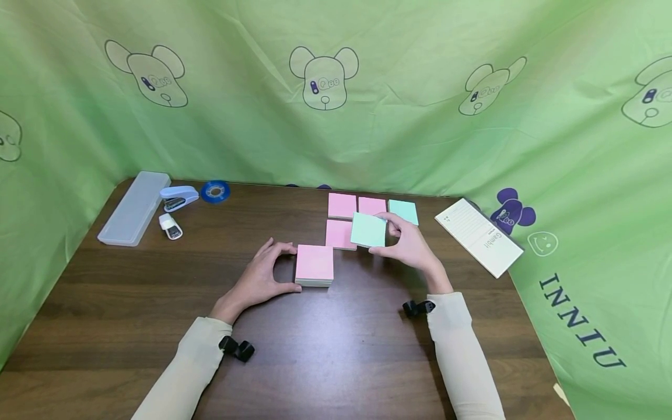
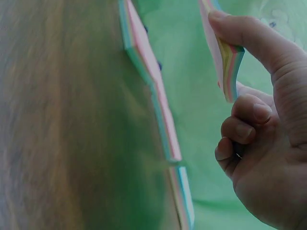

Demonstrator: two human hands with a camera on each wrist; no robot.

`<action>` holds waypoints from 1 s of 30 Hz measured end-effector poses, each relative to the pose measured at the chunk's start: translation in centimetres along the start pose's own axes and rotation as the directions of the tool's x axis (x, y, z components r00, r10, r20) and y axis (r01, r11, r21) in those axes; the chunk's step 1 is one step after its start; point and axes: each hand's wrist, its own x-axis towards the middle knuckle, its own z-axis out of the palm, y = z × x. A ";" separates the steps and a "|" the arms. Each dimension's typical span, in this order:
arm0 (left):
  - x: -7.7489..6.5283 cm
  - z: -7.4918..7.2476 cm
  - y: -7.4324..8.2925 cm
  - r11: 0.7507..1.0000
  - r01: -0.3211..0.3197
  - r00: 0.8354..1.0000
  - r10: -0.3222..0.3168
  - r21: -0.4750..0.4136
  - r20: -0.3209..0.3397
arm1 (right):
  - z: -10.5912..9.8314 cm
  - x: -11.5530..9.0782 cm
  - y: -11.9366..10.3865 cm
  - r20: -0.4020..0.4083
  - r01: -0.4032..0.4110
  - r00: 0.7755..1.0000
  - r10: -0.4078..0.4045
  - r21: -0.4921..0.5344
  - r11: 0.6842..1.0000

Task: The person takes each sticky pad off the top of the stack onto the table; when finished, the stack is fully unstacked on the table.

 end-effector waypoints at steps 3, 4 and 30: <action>0.0 0.0 0.0 1.000 0.002 1.000 -0.002 0.000 0.001 | -0.1 0.1 0.9 0.001 -0.016 1.000 0.016 -0.011 1.000; 0.0 0.0 0.0 1.000 0.003 1.000 -0.003 0.000 0.001 | -0.2 0.1 1.2 0.003 -0.024 1.000 0.024 -0.019 1.000; 0.1 -0.1 -0.1 1.000 -0.015 1.000 0.015 -0.006 0.003 | -0.9 0.0 3.6 0.108 -0.094 0.985 0.132 -0.300 0.949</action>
